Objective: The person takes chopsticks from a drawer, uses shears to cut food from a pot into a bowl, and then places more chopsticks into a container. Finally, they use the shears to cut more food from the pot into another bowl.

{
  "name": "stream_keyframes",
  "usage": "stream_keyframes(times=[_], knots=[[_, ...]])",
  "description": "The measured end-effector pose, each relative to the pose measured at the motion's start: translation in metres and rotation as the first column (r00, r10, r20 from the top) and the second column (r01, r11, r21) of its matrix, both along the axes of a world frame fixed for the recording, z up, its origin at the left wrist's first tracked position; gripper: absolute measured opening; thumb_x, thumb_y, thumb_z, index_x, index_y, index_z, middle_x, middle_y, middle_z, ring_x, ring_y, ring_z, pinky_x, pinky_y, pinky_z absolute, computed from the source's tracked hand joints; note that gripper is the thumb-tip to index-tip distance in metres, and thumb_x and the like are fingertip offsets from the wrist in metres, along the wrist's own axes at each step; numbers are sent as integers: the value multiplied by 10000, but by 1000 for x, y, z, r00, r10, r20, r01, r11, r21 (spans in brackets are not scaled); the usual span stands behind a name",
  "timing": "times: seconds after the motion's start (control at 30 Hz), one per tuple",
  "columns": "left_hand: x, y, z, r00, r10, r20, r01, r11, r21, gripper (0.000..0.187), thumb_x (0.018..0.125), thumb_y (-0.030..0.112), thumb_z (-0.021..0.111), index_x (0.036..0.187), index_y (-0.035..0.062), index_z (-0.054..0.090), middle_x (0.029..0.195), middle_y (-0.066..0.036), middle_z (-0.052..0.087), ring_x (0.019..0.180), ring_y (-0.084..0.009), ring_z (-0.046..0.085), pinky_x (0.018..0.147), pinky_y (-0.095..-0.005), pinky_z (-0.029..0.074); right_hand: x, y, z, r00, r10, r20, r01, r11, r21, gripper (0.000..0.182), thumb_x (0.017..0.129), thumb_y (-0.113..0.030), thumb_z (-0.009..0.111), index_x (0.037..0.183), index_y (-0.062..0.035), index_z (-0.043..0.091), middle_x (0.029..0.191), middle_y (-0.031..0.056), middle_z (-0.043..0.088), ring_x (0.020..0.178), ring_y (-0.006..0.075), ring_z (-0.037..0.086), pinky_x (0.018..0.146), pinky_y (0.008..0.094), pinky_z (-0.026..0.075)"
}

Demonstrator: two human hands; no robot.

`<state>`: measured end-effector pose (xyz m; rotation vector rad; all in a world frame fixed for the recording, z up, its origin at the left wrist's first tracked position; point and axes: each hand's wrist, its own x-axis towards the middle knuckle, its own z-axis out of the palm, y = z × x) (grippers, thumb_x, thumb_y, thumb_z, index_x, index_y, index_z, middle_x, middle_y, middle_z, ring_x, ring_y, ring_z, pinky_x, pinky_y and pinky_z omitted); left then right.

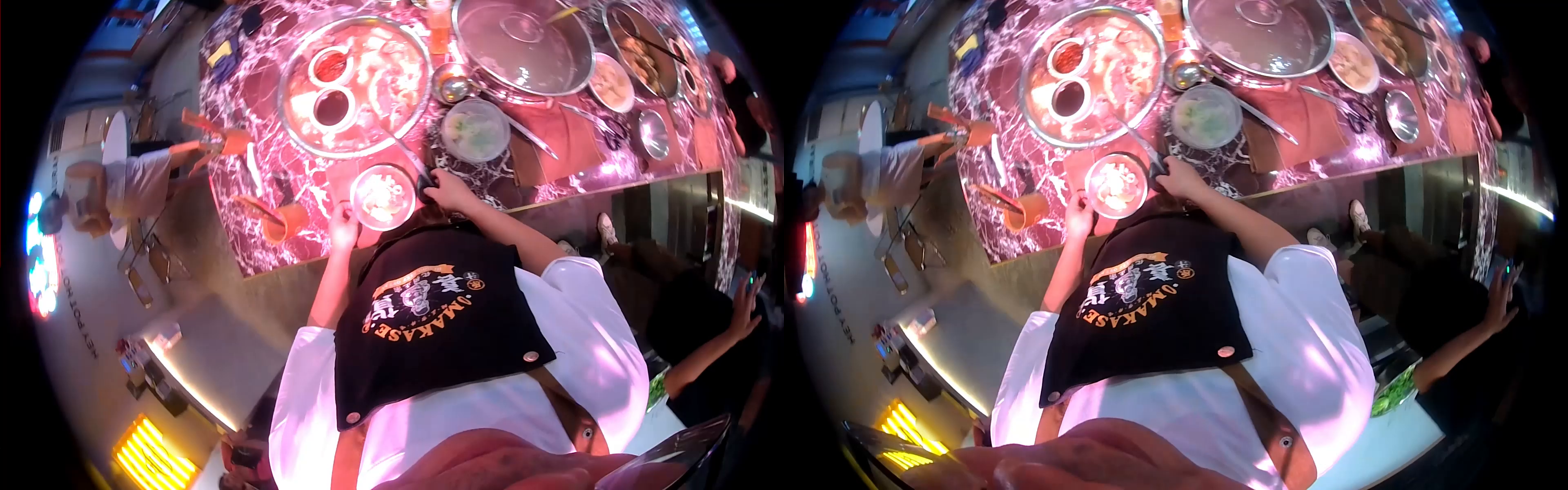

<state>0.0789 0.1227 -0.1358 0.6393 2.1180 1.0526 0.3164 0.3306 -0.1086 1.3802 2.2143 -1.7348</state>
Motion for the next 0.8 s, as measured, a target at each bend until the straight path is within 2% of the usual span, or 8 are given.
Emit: stream_keyframes(times=[0.2, 0.27, 0.37, 0.43, 0.5, 0.57, 0.67, 0.8], knots=[[12, 3, 19, 936, -133, -326, 109, 990, -90, 244, 764, 132, 729, 962, 50, 613, 819, -74, 559, 729, -201, 566, 682, -319, 477, 3, -3, 13, 999, -28, -18, 27, 996, -87, 354, 805, -192, 693, 1070, 15, 582, 881, 161, 664, 806, 263, 668, 732, 368, 523], [13, 2, 19, 908, -151, -391, 120, 988, -100, 221, 759, 122, 722, 924, 32, 607, 817, -92, 559, 720, -226, 572, 686, -335, 482, 5, -3, 20, 985, -168, -41, 135, 896, -422, 325, 820, -132, 681, 1084, 9, 553, 782, 106, 638, 666, 189, 643, 623, 330, 509], [10, 2, 16, 907, -140, -398, 89, 985, -146, 176, 775, 114, 699, 895, 25, 606, 823, -105, 573, 746, -234, 590, 702, -348, 486, 8, 5, 21, 977, -173, -127, 114, 920, -376, 361, 824, -96, 663, 1137, -9, 507, 753, 98, 633, 601, 181, 630, 577, 329, 499], [8, 2, 2, 912, -72, -404, 44, 996, -80, 128, 801, 107, 671, 876, 25, 608, 793, -113, 601, 717, -231, 604, 685, -348, 489, 2, 27, 71, 994, -36, -105, 14, 978, -207, 440, 819, -104, 656, 1213, -39, 472, 800, 115, 642, 630, 201, 637, 603, 345, 509], [5, -1, -2, 960, 6, -281, -27, 997, -69, 112, 795, 115, 651, 864, 36, 609, 784, -131, 620, 732, -299, 619, 685, -385, 496, -6, 56, 105, 986, 167, -6, -165, 980, 107, 509, 824, -157, 618, 1299, -78, 451, 955, 179, 656, 862, 307, 662, 781, 406, 515], [5, 1, 18, 975, 72, -209, -92, 992, -87, 114, 817, 119, 632, 887, 32, 611, 799, -131, 635, 738, -272, 632, 695, -362, 497, -22, 84, 123, 921, 264, 287, -366, 837, 406, 487, 834, -230, 588, 1286, -80, 487, 1049, 197, 664, 1008, 350, 641, 883, 438, 492], [-10, -15, -20, 987, 150, 60, -152, 988, 31, 101, 863, 70, 591, 952, 24, 602, 779, -76, 631, 706, -156, 596, 654, -292, 478, -57, 118, 128, 850, 254, 462, -429, 843, 325, 484, 824, -281, 566, 1272, -101, 531, 1137, 193, 654, 1094, 354, 614, 933, 451, 476], [-2, -13, -2, 932, 167, 322, -235, 954, 185, 192, 894, -56, 512, 1061, 25, 558, 755, -11, 582, 657, -64, 530, 595, -201, 434, -105, 140, 100, 799, 258, 543, -469, 832, 297, 517, 807, -285, 570, 1298, -126, 536, 1162, 189, 649, 1109, 334, 614, 940, 438, 477]])
